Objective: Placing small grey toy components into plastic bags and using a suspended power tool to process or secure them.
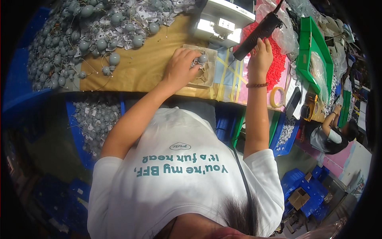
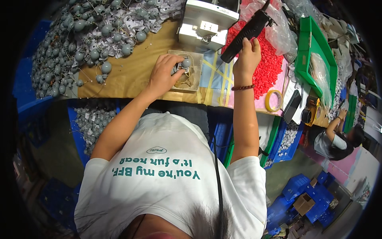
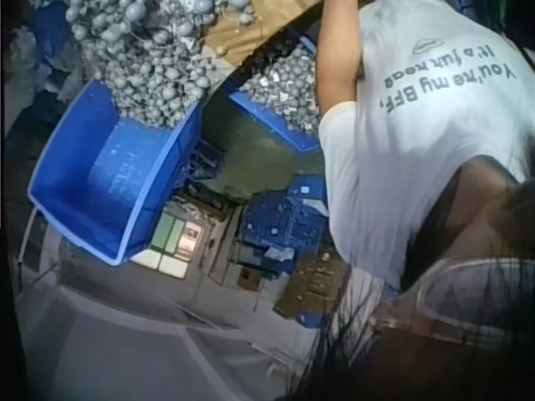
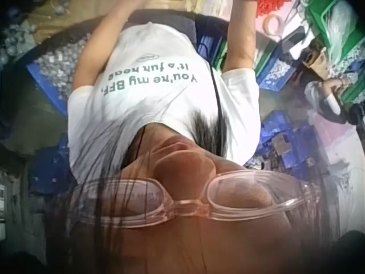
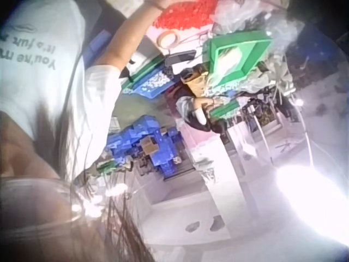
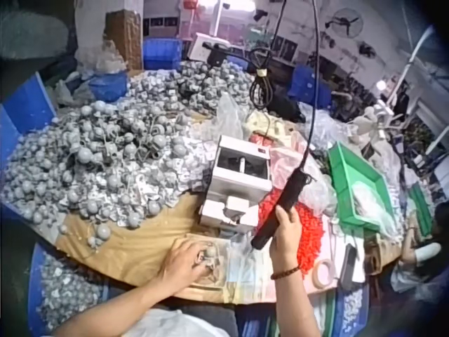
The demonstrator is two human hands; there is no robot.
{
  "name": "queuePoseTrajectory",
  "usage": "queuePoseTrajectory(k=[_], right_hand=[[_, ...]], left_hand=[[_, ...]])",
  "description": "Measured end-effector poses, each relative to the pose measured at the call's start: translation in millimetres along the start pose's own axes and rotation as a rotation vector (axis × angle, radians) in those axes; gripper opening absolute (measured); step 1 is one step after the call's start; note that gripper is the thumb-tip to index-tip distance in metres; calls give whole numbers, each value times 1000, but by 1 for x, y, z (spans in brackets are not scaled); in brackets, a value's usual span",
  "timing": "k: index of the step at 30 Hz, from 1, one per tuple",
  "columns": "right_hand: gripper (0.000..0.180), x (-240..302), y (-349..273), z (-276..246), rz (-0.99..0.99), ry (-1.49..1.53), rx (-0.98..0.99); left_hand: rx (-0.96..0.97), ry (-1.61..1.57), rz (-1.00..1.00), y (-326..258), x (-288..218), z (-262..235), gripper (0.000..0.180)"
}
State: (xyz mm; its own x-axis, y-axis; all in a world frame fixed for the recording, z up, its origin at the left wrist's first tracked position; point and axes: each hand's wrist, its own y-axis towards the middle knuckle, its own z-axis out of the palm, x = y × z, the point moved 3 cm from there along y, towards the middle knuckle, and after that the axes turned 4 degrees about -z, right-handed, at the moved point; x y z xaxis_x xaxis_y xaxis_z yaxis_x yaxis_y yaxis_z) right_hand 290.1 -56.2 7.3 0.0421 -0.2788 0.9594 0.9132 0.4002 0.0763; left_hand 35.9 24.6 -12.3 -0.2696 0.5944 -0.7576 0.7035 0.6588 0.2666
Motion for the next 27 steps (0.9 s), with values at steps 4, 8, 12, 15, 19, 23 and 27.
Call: queuePoseTrajectory(k=[4, 8, 12, 15, 19, 23, 27], right_hand=[[25, 8, -44, 21, -408, -529, 312], [16, -29, -95, 45, -31, -506, 669], [18, -35, -97, 54, -181, -516, 640], [18, -42, -100, 66, 67, -276, 548], [17, -43, -98, 81, 330, 49, 378], [17, -50, -95, 79, 455, 161, 279], [20, -42, -95, 78, 556, 251, 327]], left_hand=[[-33, -14, 24, -2, 4, 2, 30], [-31, -17, 46, -1, 4, 3, 30], [-18, -1, 39, 0, 4, 2, 32], [-8, 5, 29, 0, 5, 0, 33], [-15, 8, 61, 1, 5, 2, 31], [-5, -8, 58, 2, 4, 0, 30], [-19, -52, 14, -3, 6, -3, 34]])
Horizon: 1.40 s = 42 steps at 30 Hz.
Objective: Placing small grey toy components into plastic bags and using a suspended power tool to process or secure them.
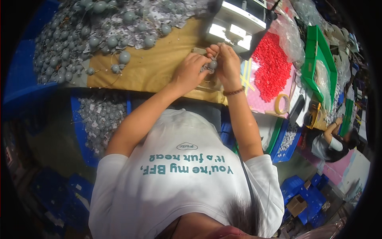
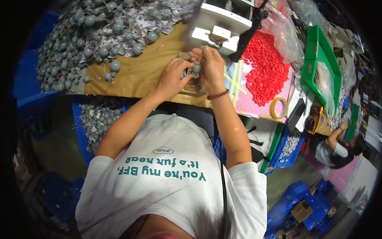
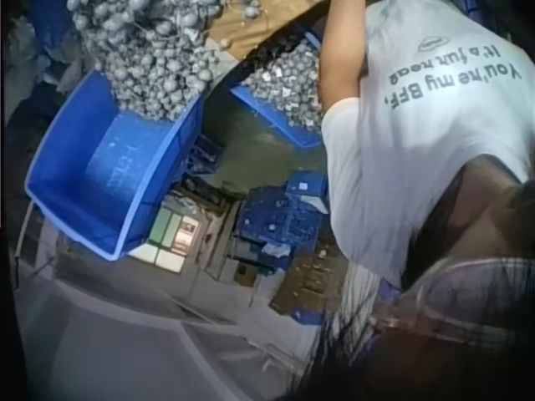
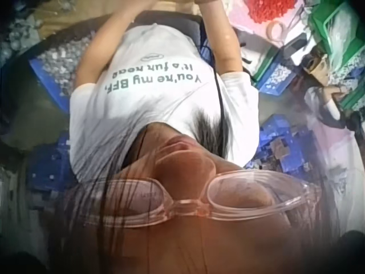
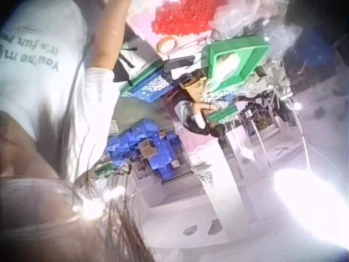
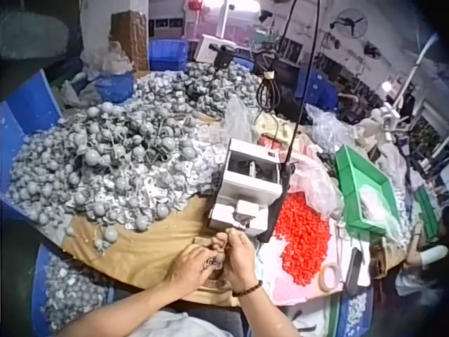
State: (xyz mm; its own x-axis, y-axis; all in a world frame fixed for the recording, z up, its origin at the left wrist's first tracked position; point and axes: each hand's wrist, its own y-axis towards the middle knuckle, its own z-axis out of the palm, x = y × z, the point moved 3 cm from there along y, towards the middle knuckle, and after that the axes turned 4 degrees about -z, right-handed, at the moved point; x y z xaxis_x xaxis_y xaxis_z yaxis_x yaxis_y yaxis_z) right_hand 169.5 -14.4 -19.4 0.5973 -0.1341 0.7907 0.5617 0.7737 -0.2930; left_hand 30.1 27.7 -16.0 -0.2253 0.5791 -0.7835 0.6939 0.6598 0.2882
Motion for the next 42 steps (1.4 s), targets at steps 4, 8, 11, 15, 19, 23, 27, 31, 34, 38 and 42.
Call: queuePoseTrajectory(k=[4, 8, 11, 15, 19, 23, 27, 31, 34, 38, 42], right_hand=[[28, 21, -7, -14, 61, -254, 250], [27, 46, -4, -60, -34, -561, 240], [27, 57, 4, -96, -90, -682, 170], [26, 63, 16, -130, -153, -763, 142], [24, 71, 31, -157, -280, -923, 85], [21, 85, 38, -187, -571, -1231, -41], [21, 91, 46, -199, -744, -1812, -35], [20, 88, 48, -193, -734, -1922, 26], [18, 90, 51, -190, -733, -1986, 13], [16, 91, 50, -186, -734, -1960, -11], [15, 101, 46, -195, -671, -1685, -90]], left_hand=[[55, -140, -120, -45, -9, -42, 33], [527, -238, -503, -121, 23, -119, 34], [564, -105, -709, -204, 88, -176, 34], [125, 442, -956, -258, 158, -273, 39], [-230, 1032, -1070, -265, 188, -339, 47], [-335, 953, -831, -239, 181, -330, 36], [-189, 423, -412, -180, 114, -231, 24], [12, 338, -21, -115, 27, -160, 22], [-34, 382, 5, -75, 23, -147, 18], [-250, 443, 82, -11, 7, -149, 18], [-244, 550, 127, 38, 6, -135, 16]])
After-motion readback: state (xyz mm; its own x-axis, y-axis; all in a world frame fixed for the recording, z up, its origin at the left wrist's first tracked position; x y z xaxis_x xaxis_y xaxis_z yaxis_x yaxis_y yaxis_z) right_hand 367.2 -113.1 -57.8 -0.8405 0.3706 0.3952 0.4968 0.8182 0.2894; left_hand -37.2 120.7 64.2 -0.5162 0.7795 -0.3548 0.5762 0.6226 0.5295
